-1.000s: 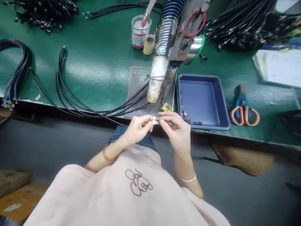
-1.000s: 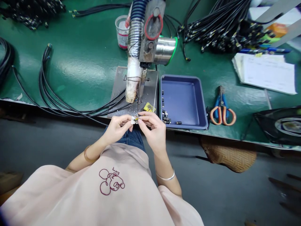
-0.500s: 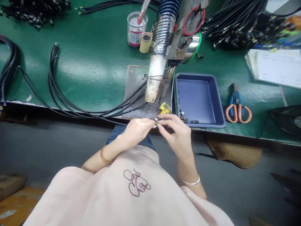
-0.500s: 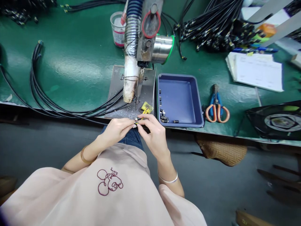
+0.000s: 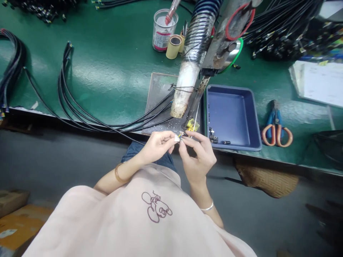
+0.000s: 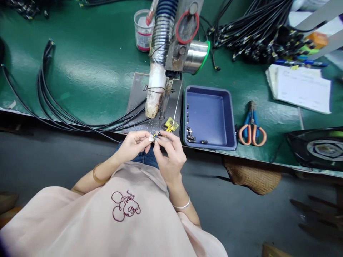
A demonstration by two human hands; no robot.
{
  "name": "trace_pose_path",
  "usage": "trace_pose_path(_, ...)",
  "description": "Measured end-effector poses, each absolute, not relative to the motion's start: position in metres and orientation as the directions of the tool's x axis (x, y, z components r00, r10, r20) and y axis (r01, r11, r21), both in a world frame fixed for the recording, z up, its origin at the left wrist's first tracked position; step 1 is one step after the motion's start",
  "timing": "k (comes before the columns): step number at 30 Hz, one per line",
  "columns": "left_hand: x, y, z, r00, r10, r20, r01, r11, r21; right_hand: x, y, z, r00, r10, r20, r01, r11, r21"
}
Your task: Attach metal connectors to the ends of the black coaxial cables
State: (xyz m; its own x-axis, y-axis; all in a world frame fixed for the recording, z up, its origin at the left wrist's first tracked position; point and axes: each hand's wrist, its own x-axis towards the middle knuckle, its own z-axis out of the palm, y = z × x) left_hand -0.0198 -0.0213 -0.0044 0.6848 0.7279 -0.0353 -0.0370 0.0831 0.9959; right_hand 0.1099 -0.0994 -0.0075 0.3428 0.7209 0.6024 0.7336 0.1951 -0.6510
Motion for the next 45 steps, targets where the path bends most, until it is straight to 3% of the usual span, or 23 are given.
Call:
trace_pose_path(4, -0.018, -0.017, -0.005, 0.697, 0.71, -0.096, -0.103, 0.232, 0.967, 0.118, -0.099, -0.01, 0.451, 0.688, 0.569, 0.656, 0.176, -0.734)
trace_pose_path(9, -0.018, -0.017, -0.004, 0.708, 0.694, -0.13, -0.079, 0.261, 0.962, 0.126, -0.1, -0.004, 0.513, 0.708, 0.485, 0.498, 0.215, -0.84)
trace_pose_path(16, -0.017, -0.016, -0.001, 0.711, 0.694, -0.113, -0.067, 0.226, 0.972, 0.122, -0.1, -0.003, 0.487, 0.782, 0.389, 0.438, 0.167, -0.883)
trace_pose_path(21, -0.017, -0.016, -0.001, 0.713, 0.692, -0.109, -0.039, 0.195, 0.98, 0.122, -0.101, -0.003, 0.567, 0.691, 0.449, 0.43, 0.216, -0.876)
trace_pose_path(35, -0.023, -0.013, 0.002, 0.811, 0.586, -0.002, 0.02, -0.024, 1.0, 0.133, -0.103, 0.014, 0.383, 0.881, 0.276, 0.408, 0.107, -0.907)
trace_pose_path(40, -0.022, -0.015, 0.001, 0.753, 0.657, -0.041, 0.001, 0.06, 0.998, 0.134, -0.105, 0.01, 0.562, 0.708, 0.428, 0.436, 0.186, -0.881)
trace_pose_path(45, -0.021, -0.014, 0.003, 0.746, 0.664, -0.046, -0.004, 0.074, 0.997, 0.13, -0.107, 0.007, 0.462, 0.762, 0.453, 0.482, 0.212, -0.85)
